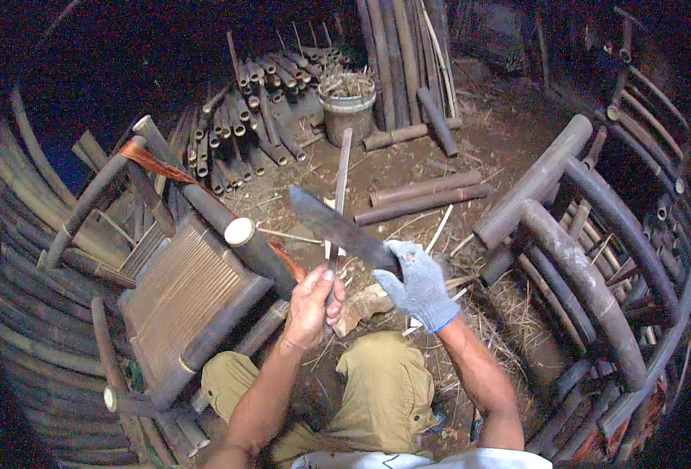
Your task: The person constructs a bamboo chair by inserting bamboo slats into the frame and then using a knife to shave and shape small bamboo pieces for the assembly.
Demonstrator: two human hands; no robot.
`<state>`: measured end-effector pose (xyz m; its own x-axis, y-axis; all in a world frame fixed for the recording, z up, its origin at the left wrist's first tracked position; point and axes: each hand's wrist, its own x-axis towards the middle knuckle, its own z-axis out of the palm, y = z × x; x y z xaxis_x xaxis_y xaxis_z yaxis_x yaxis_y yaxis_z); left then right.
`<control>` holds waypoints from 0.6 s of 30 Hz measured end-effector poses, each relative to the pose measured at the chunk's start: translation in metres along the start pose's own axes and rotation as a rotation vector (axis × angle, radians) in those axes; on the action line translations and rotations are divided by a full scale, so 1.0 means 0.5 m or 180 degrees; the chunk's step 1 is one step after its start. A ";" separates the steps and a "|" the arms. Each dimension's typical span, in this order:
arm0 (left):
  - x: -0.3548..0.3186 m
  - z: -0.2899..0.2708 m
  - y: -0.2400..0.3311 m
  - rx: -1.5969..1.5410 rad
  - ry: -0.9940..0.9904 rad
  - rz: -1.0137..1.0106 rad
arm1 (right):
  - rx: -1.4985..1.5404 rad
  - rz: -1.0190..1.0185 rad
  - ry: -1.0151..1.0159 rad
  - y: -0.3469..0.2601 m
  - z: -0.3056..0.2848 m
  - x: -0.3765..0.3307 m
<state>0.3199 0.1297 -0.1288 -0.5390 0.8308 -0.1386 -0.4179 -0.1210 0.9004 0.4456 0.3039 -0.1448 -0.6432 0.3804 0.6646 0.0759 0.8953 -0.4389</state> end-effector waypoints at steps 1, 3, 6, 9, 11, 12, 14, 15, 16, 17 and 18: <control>-0.008 0.012 0.010 0.0054 -0.0020 0.0039 | 0.0004 -0.0084 0.0099 -0.017 -0.006 0.002; -0.024 0.046 0.022 0.0160 0.0103 0.0160 | 0.0074 0.0126 -0.0152 -0.057 -0.033 0.005; -0.060 0.036 0.018 0.0271 0.0137 0.0191 | -0.0008 0.0044 -0.0541 -0.119 -0.044 0.002; -0.085 0.046 0.019 0.0327 0.0388 0.0394 | -0.0054 0.0091 -0.0577 -0.125 -0.026 -0.004; -0.092 0.041 0.008 0.0184 0.0411 0.0549 | -0.0073 0.0111 -0.0591 -0.139 -0.024 0.003; -0.099 0.043 0.007 0.0191 0.0383 0.0453 | -0.0177 0.0248 -0.0553 -0.138 -0.023 0.005; -0.117 0.043 0.009 0.0203 0.0319 0.0259 | -0.0391 0.0521 -0.0473 -0.124 -0.018 0.014; -0.138 0.040 -0.010 0.0368 0.0088 0.0220 | -0.0315 0.0773 -0.0063 -0.086 -0.016 0.029; -0.162 0.022 -0.039 0.0527 0.0194 -0.0059 | -0.0259 0.0900 0.0027 -0.065 -0.019 0.061; -0.194 0.017 -0.052 0.0369 0.0105 0.0017 | -0.0397 0.0892 0.0008 -0.036 -0.038 0.084; -0.222 0.007 -0.057 0.0223 0.0057 0.0070 | -0.0496 0.0897 -0.0040 -0.020 -0.038 0.096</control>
<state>0.3944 0.0427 -0.1376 -0.5608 0.8184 -0.1252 -0.3539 -0.1002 0.9299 0.4285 0.3174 -0.0969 -0.5896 0.6163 0.5221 0.3674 0.7803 -0.5061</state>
